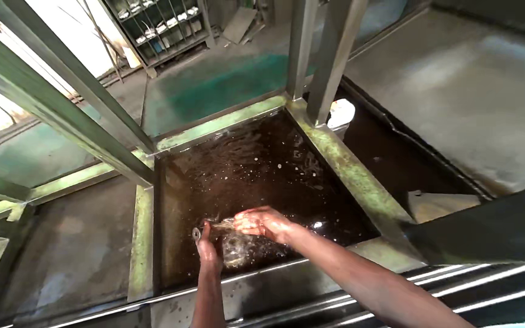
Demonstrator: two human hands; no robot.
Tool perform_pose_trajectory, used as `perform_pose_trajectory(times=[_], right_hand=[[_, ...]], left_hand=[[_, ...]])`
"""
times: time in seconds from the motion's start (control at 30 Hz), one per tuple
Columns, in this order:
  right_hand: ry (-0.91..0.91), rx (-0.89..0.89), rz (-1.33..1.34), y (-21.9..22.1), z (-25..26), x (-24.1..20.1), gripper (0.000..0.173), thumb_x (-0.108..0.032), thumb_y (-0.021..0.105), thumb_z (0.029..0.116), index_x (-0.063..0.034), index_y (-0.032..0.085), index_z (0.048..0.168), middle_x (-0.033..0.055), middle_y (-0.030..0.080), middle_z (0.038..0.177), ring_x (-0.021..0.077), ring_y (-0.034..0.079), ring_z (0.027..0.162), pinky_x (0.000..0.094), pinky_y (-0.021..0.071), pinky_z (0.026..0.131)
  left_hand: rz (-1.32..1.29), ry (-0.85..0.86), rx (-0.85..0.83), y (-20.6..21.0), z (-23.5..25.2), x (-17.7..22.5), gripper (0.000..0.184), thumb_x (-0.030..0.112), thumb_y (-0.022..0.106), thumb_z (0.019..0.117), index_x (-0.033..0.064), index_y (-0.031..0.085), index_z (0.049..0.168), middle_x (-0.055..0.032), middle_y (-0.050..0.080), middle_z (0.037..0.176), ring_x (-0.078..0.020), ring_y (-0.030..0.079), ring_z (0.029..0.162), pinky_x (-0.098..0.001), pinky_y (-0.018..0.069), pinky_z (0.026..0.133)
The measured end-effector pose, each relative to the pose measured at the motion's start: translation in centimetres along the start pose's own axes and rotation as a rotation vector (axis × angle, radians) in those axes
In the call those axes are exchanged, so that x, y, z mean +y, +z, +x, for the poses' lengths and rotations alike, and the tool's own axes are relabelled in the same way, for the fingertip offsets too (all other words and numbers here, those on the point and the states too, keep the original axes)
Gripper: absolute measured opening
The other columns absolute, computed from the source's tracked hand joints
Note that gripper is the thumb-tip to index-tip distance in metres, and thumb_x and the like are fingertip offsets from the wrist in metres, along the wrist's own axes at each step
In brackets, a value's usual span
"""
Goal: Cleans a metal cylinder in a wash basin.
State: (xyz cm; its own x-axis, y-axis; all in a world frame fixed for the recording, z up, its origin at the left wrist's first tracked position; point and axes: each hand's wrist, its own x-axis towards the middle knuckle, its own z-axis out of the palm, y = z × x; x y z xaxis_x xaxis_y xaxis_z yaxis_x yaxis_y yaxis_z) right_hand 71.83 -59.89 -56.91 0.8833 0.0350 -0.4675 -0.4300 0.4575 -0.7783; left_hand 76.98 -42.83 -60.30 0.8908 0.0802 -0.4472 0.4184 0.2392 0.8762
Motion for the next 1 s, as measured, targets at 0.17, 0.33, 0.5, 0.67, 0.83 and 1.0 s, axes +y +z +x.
perform_pose_trajectory(times=[0.17, 0.33, 0.5, 0.67, 0.83, 1.0], right_hand=[[-0.113, 0.316, -0.540, -8.5, -0.5, 0.8, 0.029, -0.017, 0.055, 0.1074, 0.0007, 0.066, 0.127, 0.0209, 0.067, 0.125, 0.0307, 0.063, 0.114, 0.0506, 0.0488, 0.100], [0.425, 0.798, -0.940, -21.1, -1.1, 7.5, 0.048, -0.035, 0.064, 0.1010, 0.0052, 0.063, 0.128, 0.0321, 0.060, 0.133, 0.0488, 0.057, 0.127, 0.0666, 0.0448, 0.103], [0.294, 0.581, -0.224, -15.0, 2.1, 9.6, 0.024, -0.019, 0.050, 0.1071, 0.0001, 0.060, 0.116, 0.0110, 0.066, 0.091, 0.0180, 0.065, 0.075, 0.0336, 0.0564, 0.067], [-0.019, 0.091, -0.014, -4.1, 1.8, 0.9, 0.029, -0.009, 0.042, 0.1091, 0.0044, 0.061, 0.126, 0.0107, 0.069, 0.112, 0.0133, 0.067, 0.094, 0.0309, 0.0551, 0.087], [-0.064, 0.457, -0.463, -11.3, 2.2, 1.5, 0.031, -0.018, 0.060, 0.1050, 0.0015, 0.065, 0.129, 0.0222, 0.067, 0.125, 0.0317, 0.063, 0.114, 0.0500, 0.0497, 0.100], [0.397, 0.894, -0.905, -20.8, 0.3, 7.2, 0.049, -0.038, 0.065, 0.0991, 0.0028, 0.065, 0.126, 0.0323, 0.061, 0.131, 0.0505, 0.059, 0.123, 0.0693, 0.0475, 0.096]], left_hand=[[0.036, -0.012, -0.001, 0.4, -0.5, 0.2, 0.042, 0.021, 0.044, 0.1099, 0.0046, 0.037, 0.148, -0.0161, 0.057, 0.127, -0.0207, 0.061, 0.103, -0.0363, 0.0531, 0.089], [0.311, 0.134, 0.003, 0.4, -0.8, -0.2, 0.037, 0.026, 0.049, 0.1092, -0.0011, 0.051, 0.135, -0.0147, 0.062, 0.108, -0.0164, 0.062, 0.088, -0.0329, 0.0549, 0.080], [0.280, 0.160, 0.055, 0.8, -0.7, -0.4, 0.041, 0.027, 0.048, 0.1095, -0.0028, 0.048, 0.139, -0.0184, 0.061, 0.116, -0.0193, 0.063, 0.097, -0.0360, 0.0547, 0.085], [0.264, 0.182, 0.089, 1.2, -0.9, -0.2, 0.044, 0.027, 0.049, 0.1091, -0.0025, 0.046, 0.141, -0.0200, 0.060, 0.123, -0.0219, 0.062, 0.106, -0.0402, 0.0524, 0.093], [0.297, 0.162, 0.131, 1.1, -0.9, -0.3, 0.048, 0.027, 0.056, 0.1063, -0.0034, 0.044, 0.141, -0.0210, 0.061, 0.118, -0.0234, 0.062, 0.100, -0.0394, 0.0533, 0.088], [0.274, 0.213, 0.250, -0.8, -0.1, -0.9, 0.052, 0.018, 0.074, 0.0948, -0.0062, 0.051, 0.135, -0.0229, 0.064, 0.115, -0.0273, 0.066, 0.098, -0.0450, 0.0567, 0.087]])
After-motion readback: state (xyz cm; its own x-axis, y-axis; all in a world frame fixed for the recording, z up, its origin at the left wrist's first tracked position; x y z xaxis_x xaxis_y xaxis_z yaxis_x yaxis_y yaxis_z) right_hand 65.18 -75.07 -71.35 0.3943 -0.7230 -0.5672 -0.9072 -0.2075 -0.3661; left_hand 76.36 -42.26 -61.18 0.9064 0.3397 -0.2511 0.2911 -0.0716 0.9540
